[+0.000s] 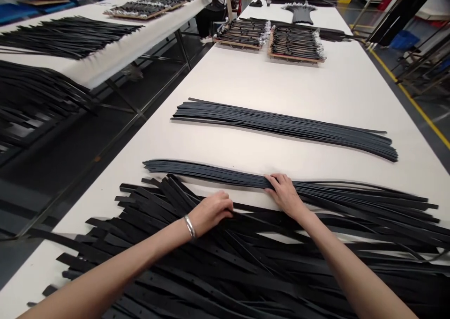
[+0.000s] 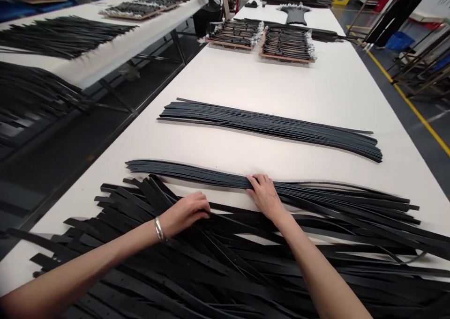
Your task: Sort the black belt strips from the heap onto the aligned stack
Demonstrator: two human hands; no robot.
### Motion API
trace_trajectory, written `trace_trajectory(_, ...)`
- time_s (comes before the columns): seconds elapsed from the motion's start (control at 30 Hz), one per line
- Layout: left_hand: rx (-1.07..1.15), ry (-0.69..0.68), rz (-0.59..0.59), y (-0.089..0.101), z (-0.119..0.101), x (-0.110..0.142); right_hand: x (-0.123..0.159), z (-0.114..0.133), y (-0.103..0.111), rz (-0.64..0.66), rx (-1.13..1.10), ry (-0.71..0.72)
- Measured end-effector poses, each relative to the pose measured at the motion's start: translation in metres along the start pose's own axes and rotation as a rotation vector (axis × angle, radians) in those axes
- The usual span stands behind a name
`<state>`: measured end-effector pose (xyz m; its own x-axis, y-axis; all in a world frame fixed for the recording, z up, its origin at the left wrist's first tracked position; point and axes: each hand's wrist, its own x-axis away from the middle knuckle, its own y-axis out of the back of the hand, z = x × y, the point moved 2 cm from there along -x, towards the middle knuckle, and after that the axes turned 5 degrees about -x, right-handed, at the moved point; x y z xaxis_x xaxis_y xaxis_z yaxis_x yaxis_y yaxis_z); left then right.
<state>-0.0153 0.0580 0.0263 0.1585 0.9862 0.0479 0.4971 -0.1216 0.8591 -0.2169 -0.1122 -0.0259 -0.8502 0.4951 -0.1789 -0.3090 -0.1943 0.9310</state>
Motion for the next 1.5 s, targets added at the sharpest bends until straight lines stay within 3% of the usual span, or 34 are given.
trace_trajectory(0.1, 0.037, 0.132, -0.206, 0.006, 0.021, -0.024, -0.003, -0.001, 0.002, 0.015, -0.052, -0.019)
trace_trajectory(0.17, -0.039, 0.133, -0.327, 0.001, 0.031, -0.04, -0.005, -0.001, 0.006, 0.027, -0.097, -0.036)
trace_trajectory(0.23, -0.098, 0.081, -0.376, -0.006, 0.039, -0.053, -0.007, -0.001, 0.01, 0.038, -0.144, -0.038)
trace_trajectory(0.43, -0.151, 0.1, -0.282, -0.009, 0.059, -0.065, -0.003, 0.003, 0.016, 0.059, -0.115, 0.041)
trace_trajectory(0.67, -0.289, 0.029, -0.189, -0.01, 0.063, -0.068, 0.003, -0.001, 0.016, 0.046, -0.008, 0.078)
trace_trajectory(0.77, -0.357, 0.058, -0.158, 0.005, 0.088, -0.042, 0.003, -0.005, 0.015, 0.058, -0.013, 0.072)
trace_trajectory(0.87, -0.5, 0.208, -0.097, 0.044, 0.141, 0.014, 0.003, -0.008, 0.013, 0.06, -0.031, 0.063)
trace_trajectory(0.97, -0.616, 0.493, -0.026, 0.094, 0.189, 0.079, 0.004, -0.008, 0.012, 0.047, -0.052, 0.049)
trace_trajectory(1.03, -0.695, 0.757, -0.145, 0.119, 0.194, 0.11, 0.004, -0.008, 0.013, 0.043, -0.068, 0.041)
trace_trajectory(1.1, -0.7, 0.823, -0.33, 0.121, 0.166, 0.121, 0.005, -0.008, 0.014, 0.047, -0.079, 0.038)
trace_trajectory(1.13, -0.645, 0.743, -0.385, 0.112, 0.14, 0.119, 0.005, -0.008, 0.015, 0.051, -0.082, 0.038)
trace_trajectory(1.17, -0.542, 0.574, -0.366, 0.096, 0.108, 0.112, 0.006, -0.008, 0.015, 0.054, -0.082, 0.036)
trace_trajectory(1.2, -0.391, 0.386, -0.307, 0.076, 0.073, 0.103, 0.006, -0.009, 0.015, 0.056, -0.08, 0.032)
trace_trajectory(1.27, -0.163, 0.099, -0.054, 0.031, 0.005, 0.086, 0.007, -0.009, 0.015, 0.054, -0.073, 0.021)
trace_trajectory(1.33, -0.079, -0.063, 0.114, -0.004, -0.045, 0.073, 0.007, -0.009, 0.015, 0.054, -0.066, 0.009)
trace_trajectory(1.4, -0.062, -0.1, 0.167, -0.024, -0.07, 0.067, 0.007, -0.009, 0.014, 0.057, -0.063, 0.001)
trace_trajectory(1.5, -0.074, -0.066, 0.127, -0.028, -0.074, 0.067, 0.006, -0.008, 0.014, 0.059, -0.064, -0.004)
